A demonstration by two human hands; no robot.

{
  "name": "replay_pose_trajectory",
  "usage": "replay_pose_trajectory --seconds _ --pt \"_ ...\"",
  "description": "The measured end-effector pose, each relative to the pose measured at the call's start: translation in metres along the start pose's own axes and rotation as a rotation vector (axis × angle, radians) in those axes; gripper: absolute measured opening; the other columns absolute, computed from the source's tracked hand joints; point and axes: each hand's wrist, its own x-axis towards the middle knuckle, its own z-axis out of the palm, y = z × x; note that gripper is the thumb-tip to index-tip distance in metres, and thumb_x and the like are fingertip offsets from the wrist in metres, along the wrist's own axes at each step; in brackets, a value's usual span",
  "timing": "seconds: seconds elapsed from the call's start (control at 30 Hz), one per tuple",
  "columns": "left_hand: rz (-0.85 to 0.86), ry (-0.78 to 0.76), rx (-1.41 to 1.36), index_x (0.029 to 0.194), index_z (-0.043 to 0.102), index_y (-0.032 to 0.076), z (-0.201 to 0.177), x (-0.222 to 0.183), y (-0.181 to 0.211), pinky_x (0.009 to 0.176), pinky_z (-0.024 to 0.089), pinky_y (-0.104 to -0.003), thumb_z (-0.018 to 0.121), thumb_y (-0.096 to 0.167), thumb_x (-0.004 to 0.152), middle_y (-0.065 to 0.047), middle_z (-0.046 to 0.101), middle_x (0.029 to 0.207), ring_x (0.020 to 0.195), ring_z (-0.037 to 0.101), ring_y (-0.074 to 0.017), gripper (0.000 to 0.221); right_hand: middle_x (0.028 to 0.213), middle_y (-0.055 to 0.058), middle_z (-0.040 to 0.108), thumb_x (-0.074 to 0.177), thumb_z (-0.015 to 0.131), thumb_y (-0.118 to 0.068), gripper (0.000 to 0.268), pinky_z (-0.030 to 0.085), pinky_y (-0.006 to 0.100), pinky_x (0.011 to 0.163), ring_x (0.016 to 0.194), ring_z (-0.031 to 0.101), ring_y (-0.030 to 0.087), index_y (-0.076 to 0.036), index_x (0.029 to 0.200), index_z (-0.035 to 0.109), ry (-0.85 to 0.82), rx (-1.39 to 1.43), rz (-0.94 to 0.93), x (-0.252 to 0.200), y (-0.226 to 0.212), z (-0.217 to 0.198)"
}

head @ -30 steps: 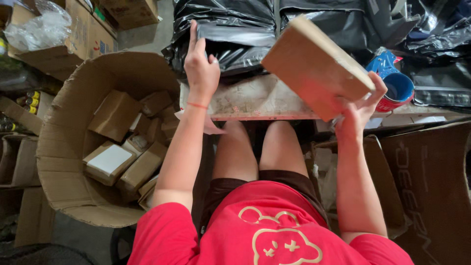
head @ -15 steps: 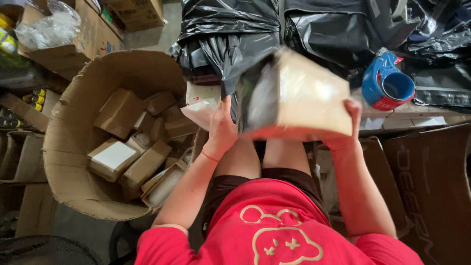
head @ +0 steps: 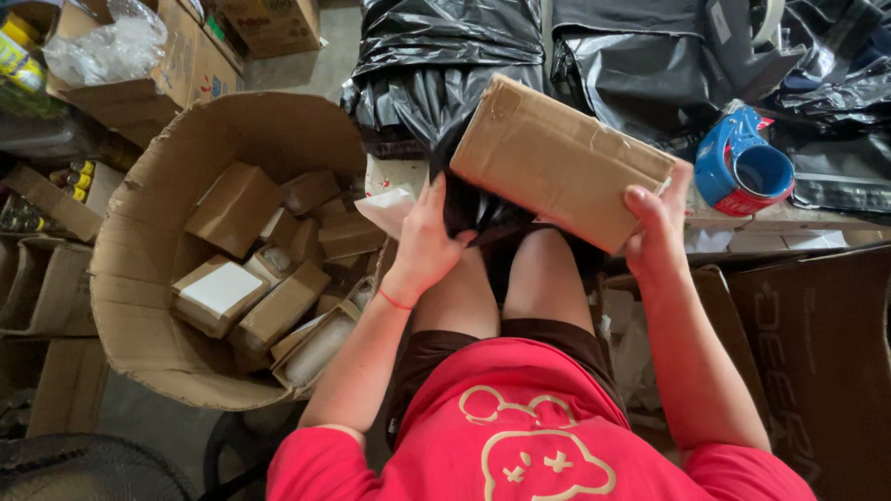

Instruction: The person prepares items for shipping by placing cardboard boxes into black shipping bags, sealing the bags with tape using a dispenser, and applying shipping labels to the packages.

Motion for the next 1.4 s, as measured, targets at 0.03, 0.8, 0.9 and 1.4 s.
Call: replay_pose_trajectory --seconds 0.03,0.8,0.9,1.4 --pt "0.053 0.092 0.001 0.154 0.032 -0.004 0.003 0.005 0.003 0.107 0.048 -0.049 0.087 0.001 0.066 -0.03 0.05 0.145 0.131 0.053 -0.0499 0.105 0.135 0.013 0.053 0.084 0.076 -0.025 0.068 0.052 0.042 0.108 0.127 0.057 0.024 -0.009 0.137 0.036 -0.001 -0.001 0.002 -0.003 -0.004 0.005" --pt "0.338 0.193 0.221 0.129 0.071 0.001 0.058 0.004 0.089 0.069 0.055 -0.034 0.063 -0.004 0.078 -0.01 0.04 0.164 0.078 0.07 -0.0225 0.052 0.125 0.01 0.051 0.073 0.084 -0.026 0.077 0.039 0.046 0.063 0.112 0.052 0.032 -0.011 0.138 0.047 0.325 0.41 0.373 -0.039 -0.009 0.019" --pt "0.456 0.175 0.075 0.127 0.066 0.004 0.044 -0.001 0.11 0.069 0.056 -0.028 0.064 -0.002 0.084 -0.009 0.036 0.168 0.102 0.077 -0.0239 0.043 0.132 0.008 0.043 0.079 0.088 -0.011 0.078 0.038 0.04 0.11 0.124 0.045 0.022 -0.008 0.139 0.039 0.18 -0.519 -0.42 -0.047 0.007 0.009" --pt "0.297 0.014 -0.069 0.144 0.056 -0.003 0.119 -0.063 0.03 0.075 0.06 -0.037 0.061 -0.012 0.082 -0.022 0.045 0.158 0.088 0.073 -0.0319 0.062 0.154 0.024 0.027 0.066 0.107 -0.024 0.114 0.043 0.053 0.114 0.138 0.04 0.043 -0.02 0.148 0.028 0.104 -1.052 -0.845 -0.047 0.024 0.008"
